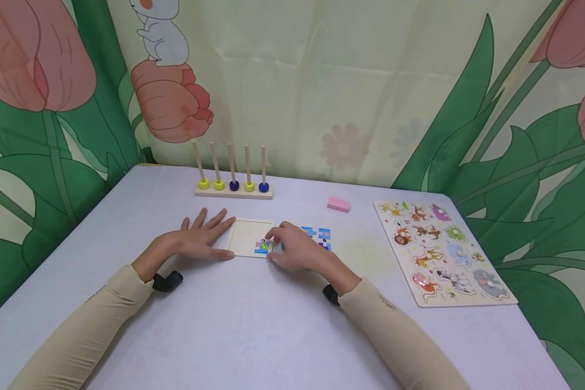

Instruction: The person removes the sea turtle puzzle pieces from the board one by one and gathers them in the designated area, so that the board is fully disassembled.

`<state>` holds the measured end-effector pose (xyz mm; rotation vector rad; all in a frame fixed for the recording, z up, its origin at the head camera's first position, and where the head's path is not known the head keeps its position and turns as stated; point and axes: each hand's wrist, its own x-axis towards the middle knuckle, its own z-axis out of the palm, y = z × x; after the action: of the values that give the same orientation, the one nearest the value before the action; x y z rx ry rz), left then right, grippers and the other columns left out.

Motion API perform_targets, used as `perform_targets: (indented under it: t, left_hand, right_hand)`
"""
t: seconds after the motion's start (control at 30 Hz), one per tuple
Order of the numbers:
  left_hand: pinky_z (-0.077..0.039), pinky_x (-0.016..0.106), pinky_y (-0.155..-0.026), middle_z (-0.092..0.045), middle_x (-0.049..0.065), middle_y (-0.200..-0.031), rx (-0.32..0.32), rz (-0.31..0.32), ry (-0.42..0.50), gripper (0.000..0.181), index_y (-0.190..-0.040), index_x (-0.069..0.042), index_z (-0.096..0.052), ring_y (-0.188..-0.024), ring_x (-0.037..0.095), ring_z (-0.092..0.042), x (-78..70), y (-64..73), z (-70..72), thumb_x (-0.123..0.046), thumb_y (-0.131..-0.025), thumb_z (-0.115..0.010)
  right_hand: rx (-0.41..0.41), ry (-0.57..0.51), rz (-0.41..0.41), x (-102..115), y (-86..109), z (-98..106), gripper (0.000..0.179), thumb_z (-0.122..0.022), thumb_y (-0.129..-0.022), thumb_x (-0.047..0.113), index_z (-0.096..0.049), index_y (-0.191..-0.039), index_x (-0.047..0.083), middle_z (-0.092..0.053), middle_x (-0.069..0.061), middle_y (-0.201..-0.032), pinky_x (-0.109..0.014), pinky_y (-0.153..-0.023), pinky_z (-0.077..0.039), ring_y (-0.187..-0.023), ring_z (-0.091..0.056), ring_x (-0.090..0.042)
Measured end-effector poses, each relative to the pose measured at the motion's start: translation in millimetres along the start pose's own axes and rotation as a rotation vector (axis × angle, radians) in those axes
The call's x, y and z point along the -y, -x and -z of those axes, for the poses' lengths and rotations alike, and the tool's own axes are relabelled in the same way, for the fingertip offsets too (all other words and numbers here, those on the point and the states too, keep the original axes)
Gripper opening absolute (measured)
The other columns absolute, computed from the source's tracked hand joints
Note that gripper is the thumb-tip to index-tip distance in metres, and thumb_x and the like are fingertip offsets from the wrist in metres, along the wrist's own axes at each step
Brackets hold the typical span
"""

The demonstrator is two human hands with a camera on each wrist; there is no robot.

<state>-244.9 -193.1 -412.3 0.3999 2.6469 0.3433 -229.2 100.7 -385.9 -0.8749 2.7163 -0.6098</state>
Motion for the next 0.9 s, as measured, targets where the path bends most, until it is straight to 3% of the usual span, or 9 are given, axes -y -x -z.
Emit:
perform_targets:
  t: [0.4, 0.9]
  left_hand:
    - [0.009, 0.083, -0.121, 0.014, 0.005, -0.181, 0.000, -0.003, 0.001, 0.109, -0.172, -0.029, -0.004, -0.162, 0.049, 0.024, 2.4, -0.7, -1.2, -0.082, -0.091, -0.055]
    - [0.011, 0.082, -0.121, 0.012, 0.007, -0.181, 0.007, -0.001, 0.016, 0.110, -0.172, -0.029, -0.006, -0.162, 0.051, 0.022, -5.5, 9.6, 4.4, -0.083, -0.090, -0.055]
  right_hand:
    - [0.044, 0.046, 0.013, 7, -13.1, -2, 0.037, -0.074, -0.098, 0.025, -0.072, -0.132, 0.013, -0.066, -0.011, -0.119, -0.041, -0.098, -0.054, -0.105, -0.061, -0.021]
    - [0.017, -0.010, -0.006, 9, -11.9, -3, 0.038, -0.078, -0.096, 0.022, -0.067, -0.131, 0.013, -0.067, -0.009, -0.120, -0.046, -0.107, -0.054, -0.111, -0.061, -0.024]
